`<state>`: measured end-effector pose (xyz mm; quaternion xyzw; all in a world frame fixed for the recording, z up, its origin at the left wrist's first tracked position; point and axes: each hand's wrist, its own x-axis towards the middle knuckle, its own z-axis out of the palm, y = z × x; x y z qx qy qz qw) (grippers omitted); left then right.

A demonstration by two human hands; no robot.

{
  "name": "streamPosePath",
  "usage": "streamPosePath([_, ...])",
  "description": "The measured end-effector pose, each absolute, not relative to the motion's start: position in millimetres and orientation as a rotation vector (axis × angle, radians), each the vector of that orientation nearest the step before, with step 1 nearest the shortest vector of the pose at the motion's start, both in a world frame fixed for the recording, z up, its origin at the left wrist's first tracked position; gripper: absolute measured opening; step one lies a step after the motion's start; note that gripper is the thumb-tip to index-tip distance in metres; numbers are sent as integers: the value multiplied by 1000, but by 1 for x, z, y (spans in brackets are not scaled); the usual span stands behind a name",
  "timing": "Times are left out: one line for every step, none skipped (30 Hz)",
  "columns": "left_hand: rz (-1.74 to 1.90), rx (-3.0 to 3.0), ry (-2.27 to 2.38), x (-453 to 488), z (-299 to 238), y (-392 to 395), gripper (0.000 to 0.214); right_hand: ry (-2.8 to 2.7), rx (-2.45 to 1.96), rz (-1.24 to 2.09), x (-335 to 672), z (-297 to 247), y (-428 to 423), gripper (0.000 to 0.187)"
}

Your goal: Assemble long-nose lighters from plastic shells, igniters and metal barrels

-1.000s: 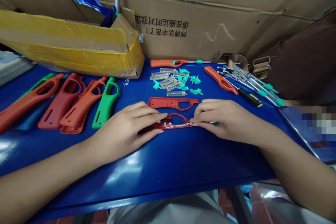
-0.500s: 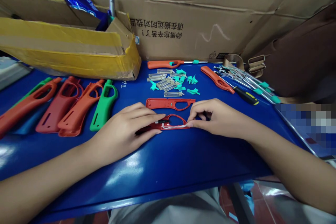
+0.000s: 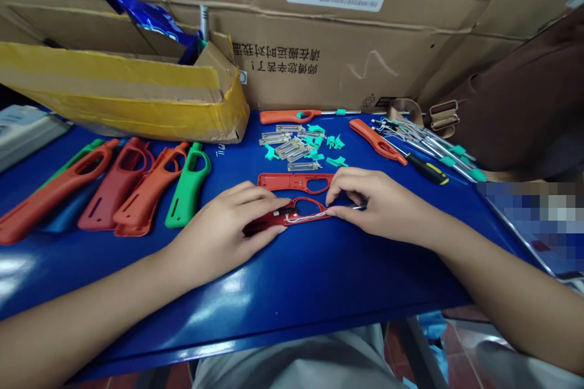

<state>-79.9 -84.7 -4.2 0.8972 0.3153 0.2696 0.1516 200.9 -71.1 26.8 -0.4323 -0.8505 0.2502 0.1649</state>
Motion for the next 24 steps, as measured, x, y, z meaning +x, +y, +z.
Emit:
streamPosePath([771, 2574, 908, -80, -4, -85, 32, -2440, -1156, 703, 201, 28, -73, 1])
streamPosePath([770, 2569, 911, -80, -4, -85, 32, -2466, -1095, 695, 201, 29, -75, 4])
streamPosePath([768, 2563, 916, -81, -4, -85, 32, -2502, -1051, 683, 201, 30, -77, 6])
streamPosePath([767, 2558, 922, -81, -4, -85, 32, -2546, -1026, 664, 200, 30, -79, 8])
streamPosePath([769, 2553, 927, -82, -4, -84, 32, -2592, -1019, 634, 199, 30, -82, 9])
streamPosePath([767, 2550, 928, -82, -4, -84, 31, -2639, -1027, 594, 198, 29, -84, 9])
streamPosePath([764, 2547, 928, -82, -4, -84, 31, -2682, -1040, 551, 197, 28, -85, 10])
streamPosePath([762, 2544, 927, -82, -4, -84, 31, -2717, -1049, 507, 196, 27, -86, 10])
streamPosePath([758, 2540, 924, -82, -4, -83, 30, -2738, -1055, 473, 195, 25, -87, 11])
streamPosePath([756, 2536, 923, -82, -4, -83, 30, -2745, -1058, 455, 194, 23, -87, 11])
streamPosePath([754, 2531, 924, -82, -4, -83, 30, -2740, -1061, 454, 193, 20, -86, 11])
streamPosePath([754, 2528, 924, -82, -4, -83, 30, -2724, -1067, 467, 192, 19, -86, 11])
streamPosePath([757, 2527, 924, -82, -4, -83, 30, -2702, -1075, 490, 191, 17, -85, 11])
streamPosePath([757, 2526, 925, -82, -4, -83, 29, -2679, -1086, 518, 191, 16, -84, 10])
streamPosePath([758, 2527, 926, -82, -4, -83, 29, -2660, -1095, 543, 190, 15, -84, 9])
streamPosePath([758, 2529, 926, -82, -4, -83, 29, -2642, -1105, 565, 190, 15, -83, 8])
streamPosePath([758, 2531, 927, -82, -4, -83, 29, -2623, -1114, 580, 190, 15, -83, 7])
streamPosePath([756, 2532, 927, -82, -4, -83, 29, -2604, -1122, 595, 190, 15, -83, 6])
streamPosePath([755, 2533, 926, -82, -3, -84, 29, -2588, -1126, 610, 189, 15, -84, 6])
streamPosePath([757, 2532, 925, -81, -3, -84, 28, -2574, -1128, 623, 189, 16, -84, 6])
streamPosePath([760, 2530, 925, -81, -3, -84, 28, -2564, -1124, 635, 189, 17, -85, 7])
streamPosePath([765, 2525, 924, -80, -3, -84, 28, -2559, -1115, 643, 189, 17, -85, 8])
streamPosePath([778, 2518, 919, -80, -2, -84, 26, -2557, -1104, 646, 189, 17, -86, 9])
streamPosePath([796, 2511, 909, -80, -3, -85, 24, -2560, -1096, 645, 189, 17, -87, 10])
